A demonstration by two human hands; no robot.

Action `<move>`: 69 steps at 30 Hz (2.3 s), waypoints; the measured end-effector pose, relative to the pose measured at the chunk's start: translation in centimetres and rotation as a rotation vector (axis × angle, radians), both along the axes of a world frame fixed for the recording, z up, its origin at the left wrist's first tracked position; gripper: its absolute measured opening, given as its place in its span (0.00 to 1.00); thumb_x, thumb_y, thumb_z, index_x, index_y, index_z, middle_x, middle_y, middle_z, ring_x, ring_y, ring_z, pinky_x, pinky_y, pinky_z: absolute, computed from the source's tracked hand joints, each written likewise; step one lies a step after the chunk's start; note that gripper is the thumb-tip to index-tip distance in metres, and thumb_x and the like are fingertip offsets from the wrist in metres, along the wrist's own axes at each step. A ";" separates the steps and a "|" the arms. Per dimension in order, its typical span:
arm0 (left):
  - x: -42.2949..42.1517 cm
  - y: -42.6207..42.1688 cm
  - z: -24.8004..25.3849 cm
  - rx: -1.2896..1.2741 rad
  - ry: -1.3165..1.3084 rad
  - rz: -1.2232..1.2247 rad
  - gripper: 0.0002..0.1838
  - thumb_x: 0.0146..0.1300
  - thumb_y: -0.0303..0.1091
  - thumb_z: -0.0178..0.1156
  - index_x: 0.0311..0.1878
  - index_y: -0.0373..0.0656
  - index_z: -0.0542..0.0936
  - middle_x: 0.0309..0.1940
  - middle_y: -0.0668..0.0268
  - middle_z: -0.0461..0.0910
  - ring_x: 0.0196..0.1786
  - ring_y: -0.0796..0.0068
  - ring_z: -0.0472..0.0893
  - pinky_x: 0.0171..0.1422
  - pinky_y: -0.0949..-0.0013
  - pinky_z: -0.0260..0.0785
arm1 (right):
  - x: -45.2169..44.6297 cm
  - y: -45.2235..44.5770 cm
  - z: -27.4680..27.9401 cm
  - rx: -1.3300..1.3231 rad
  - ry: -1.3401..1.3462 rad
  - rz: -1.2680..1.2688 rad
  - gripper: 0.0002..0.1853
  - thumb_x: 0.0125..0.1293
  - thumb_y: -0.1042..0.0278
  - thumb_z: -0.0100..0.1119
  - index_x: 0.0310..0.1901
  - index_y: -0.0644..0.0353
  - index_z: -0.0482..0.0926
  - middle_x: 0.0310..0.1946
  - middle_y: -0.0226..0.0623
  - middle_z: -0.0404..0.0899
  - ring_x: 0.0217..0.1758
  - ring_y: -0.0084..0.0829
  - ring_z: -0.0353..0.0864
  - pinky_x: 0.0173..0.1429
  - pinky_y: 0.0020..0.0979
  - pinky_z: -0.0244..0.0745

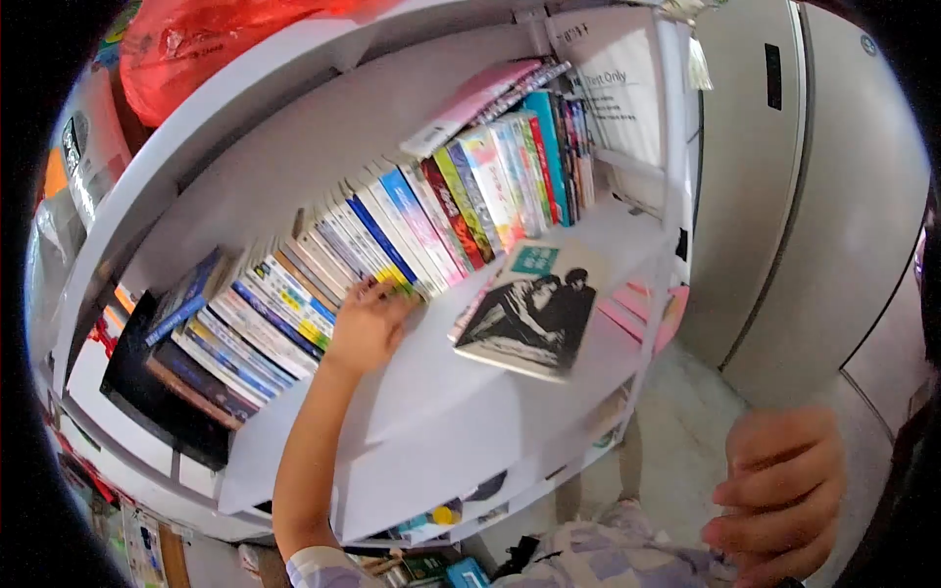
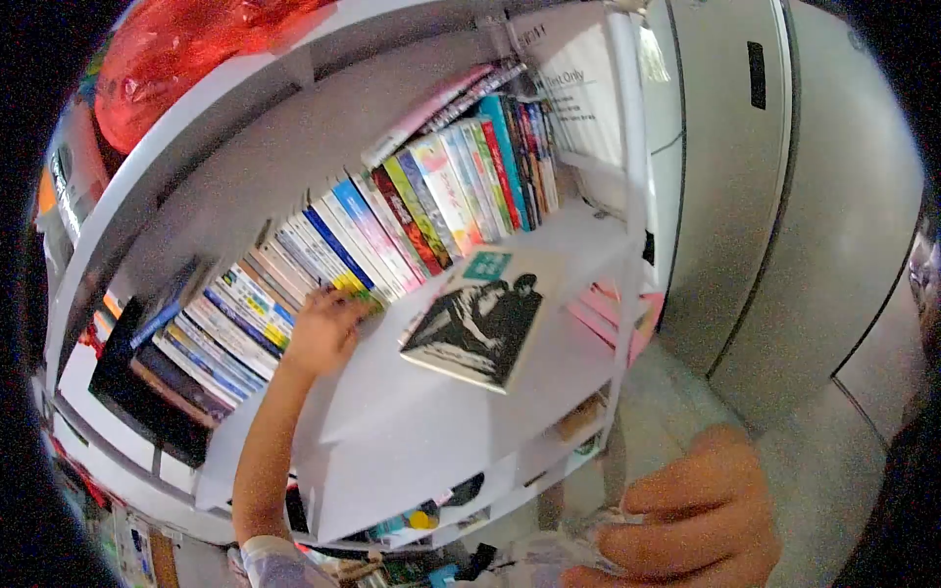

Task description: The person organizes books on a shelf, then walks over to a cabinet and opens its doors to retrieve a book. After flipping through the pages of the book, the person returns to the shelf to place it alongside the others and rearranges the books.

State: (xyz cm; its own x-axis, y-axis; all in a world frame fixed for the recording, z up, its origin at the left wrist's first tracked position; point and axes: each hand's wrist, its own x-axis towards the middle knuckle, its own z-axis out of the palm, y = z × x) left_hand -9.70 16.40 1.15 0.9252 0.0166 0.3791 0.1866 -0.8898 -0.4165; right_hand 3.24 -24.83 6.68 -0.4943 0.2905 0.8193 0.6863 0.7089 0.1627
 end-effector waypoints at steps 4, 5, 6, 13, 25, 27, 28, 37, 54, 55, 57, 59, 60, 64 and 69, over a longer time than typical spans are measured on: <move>0.0 -6.0 -1.3 -0.691 -0.274 0.210 0.19 0.56 0.36 0.55 0.51 0.40 0.73 0.37 0.56 0.80 0.36 0.61 0.79 0.44 0.61 0.69 | 1.0 -2.2 -0.3 0.076 0.021 0.122 0.10 0.60 0.60 0.50 0.38 0.53 0.66 0.30 0.36 0.73 0.24 0.32 0.69 0.25 0.36 0.66; 0.4 -8.1 -1.6 -0.820 -0.292 0.241 0.20 0.57 0.37 0.55 0.51 0.38 0.72 0.38 0.56 0.79 0.38 0.62 0.79 0.44 0.64 0.69 | 1.6 -2.6 -0.3 0.108 -0.001 0.176 0.10 0.60 0.59 0.50 0.39 0.53 0.66 0.30 0.36 0.73 0.25 0.33 0.69 0.25 0.36 0.66; 1.1 -9.7 -1.7 -0.949 -0.320 0.258 0.20 0.59 0.38 0.55 0.51 0.36 0.72 0.39 0.56 0.79 0.39 0.64 0.79 0.44 0.67 0.69 | 2.2 -3.1 -0.2 0.097 0.017 0.213 0.09 0.60 0.60 0.50 0.38 0.53 0.66 0.30 0.36 0.72 0.25 0.33 0.69 0.25 0.36 0.66; 8.0 -10.7 -2.6 -0.788 -0.080 0.650 0.50 0.38 0.65 0.64 0.58 0.34 0.67 0.46 0.49 0.76 0.50 0.59 0.76 0.55 0.62 0.65 | 8.5 -6.9 -3.2 0.150 0.099 0.028 0.04 0.58 0.65 0.51 0.31 0.52 0.76 0.32 0.29 0.76 0.31 0.29 0.73 0.34 0.32 0.68; 7.7 -13.6 -2.6 -1.205 -0.245 0.671 0.32 0.40 0.57 0.66 0.32 0.31 0.79 0.28 0.57 0.79 0.29 0.66 0.77 0.34 0.67 0.67 | 12.6 15.1 -17.9 -1.180 1.643 0.621 0.24 0.58 0.60 0.60 0.50 0.61 0.61 0.44 0.37 0.71 0.45 0.34 0.74 0.47 0.40 0.72; 7.1 -17.2 -4.4 -1.464 -0.535 0.407 0.18 0.55 0.40 0.59 0.37 0.31 0.75 0.28 0.60 0.77 0.29 0.71 0.75 0.33 0.68 0.66 | 11.3 14.1 -18.4 -1.014 1.757 0.411 0.21 0.57 0.65 0.61 0.47 0.61 0.63 0.43 0.37 0.72 0.45 0.32 0.74 0.47 0.37 0.72; 6.9 -20.2 -4.7 -1.554 -0.705 0.451 0.19 0.55 0.36 0.57 0.45 0.31 0.68 0.33 0.59 0.75 0.34 0.70 0.74 0.36 0.67 0.67 | 10.5 13.4 -18.6 -0.934 1.803 0.304 0.19 0.56 0.68 0.62 0.46 0.61 0.65 0.43 0.37 0.72 0.45 0.32 0.74 0.47 0.36 0.72; 0.6 -32.0 -7.1 -1.834 -1.198 -0.219 0.33 0.53 0.21 0.53 0.63 0.41 0.53 0.55 0.64 0.62 0.58 0.74 0.62 0.61 0.72 0.54 | 5.1 12.7 -23.0 -1.167 1.821 0.862 0.17 0.59 0.69 0.57 0.48 0.66 0.71 0.44 0.40 0.76 0.45 0.37 0.77 0.50 0.41 0.74; -16.4 -27.4 -10.8 -1.663 -1.212 0.030 0.38 0.46 0.18 0.60 0.61 0.35 0.54 0.56 0.59 0.63 0.59 0.74 0.63 0.61 0.69 0.56 | -10.8 19.0 -16.3 -0.734 0.931 0.334 0.42 0.56 0.56 0.62 0.65 0.64 0.51 0.60 0.45 0.60 0.63 0.38 0.59 0.65 0.35 0.53; -16.6 -26.6 -10.8 -1.641 -1.249 -0.056 0.36 0.47 0.19 0.60 0.60 0.35 0.55 0.56 0.59 0.64 0.58 0.74 0.64 0.61 0.68 0.57 | -11.3 19.2 -15.3 -0.648 0.874 0.211 0.43 0.55 0.53 0.63 0.65 0.65 0.51 0.60 0.47 0.60 0.63 0.41 0.59 0.66 0.37 0.52; -16.9 -25.0 -10.3 -1.515 -1.228 -0.201 0.33 0.49 0.19 0.59 0.59 0.35 0.56 0.53 0.58 0.68 0.55 0.72 0.69 0.59 0.68 0.60 | -12.7 18.9 -13.5 -0.455 0.655 0.156 0.48 0.51 0.47 0.64 0.65 0.65 0.50 0.60 0.52 0.57 0.64 0.47 0.55 0.66 0.41 0.49; -16.3 -23.3 -10.6 -1.321 -1.224 -0.276 0.36 0.50 0.25 0.60 0.62 0.33 0.55 0.54 0.55 0.68 0.56 0.67 0.69 0.60 0.65 0.59 | -14.4 18.6 -11.6 -0.448 0.434 0.166 0.55 0.46 0.37 0.64 0.65 0.66 0.46 0.64 0.58 0.46 0.67 0.56 0.45 0.67 0.50 0.43; -15.9 -22.1 -11.9 -1.173 -1.221 -0.286 0.39 0.50 0.28 0.61 0.63 0.33 0.53 0.56 0.53 0.66 0.58 0.63 0.67 0.62 0.62 0.57 | -15.7 18.5 -11.6 -0.476 0.454 0.189 0.62 0.40 0.33 0.65 0.66 0.66 0.42 0.65 0.60 0.38 0.68 0.57 0.40 0.67 0.54 0.38; -16.0 -20.0 -10.6 -0.594 -0.978 -0.357 0.46 0.48 0.31 0.65 0.67 0.39 0.47 0.62 0.48 0.55 0.64 0.50 0.59 0.66 0.53 0.51 | -17.6 19.6 -13.1 -0.379 0.629 0.336 0.71 0.32 0.34 0.70 0.67 0.63 0.33 0.67 0.61 0.30 0.69 0.58 0.34 0.68 0.53 0.33; -14.5 -16.2 -9.5 -0.574 -1.050 -0.387 0.46 0.49 0.30 0.64 0.67 0.39 0.47 0.62 0.48 0.55 0.64 0.51 0.59 0.66 0.53 0.52 | -17.3 20.9 -11.1 -0.276 0.582 0.464 0.64 0.32 0.40 0.74 0.67 0.55 0.43 0.69 0.54 0.32 0.71 0.56 0.31 0.69 0.52 0.32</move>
State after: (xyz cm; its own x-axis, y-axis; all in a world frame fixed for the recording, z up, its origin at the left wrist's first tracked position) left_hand -24.18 0.24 -8.40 0.1628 0.2181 0.9622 -0.1208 -0.9635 0.2388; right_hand -14.01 -3.91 -4.39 -0.1287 0.3899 0.9118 0.2316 0.9059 -0.3546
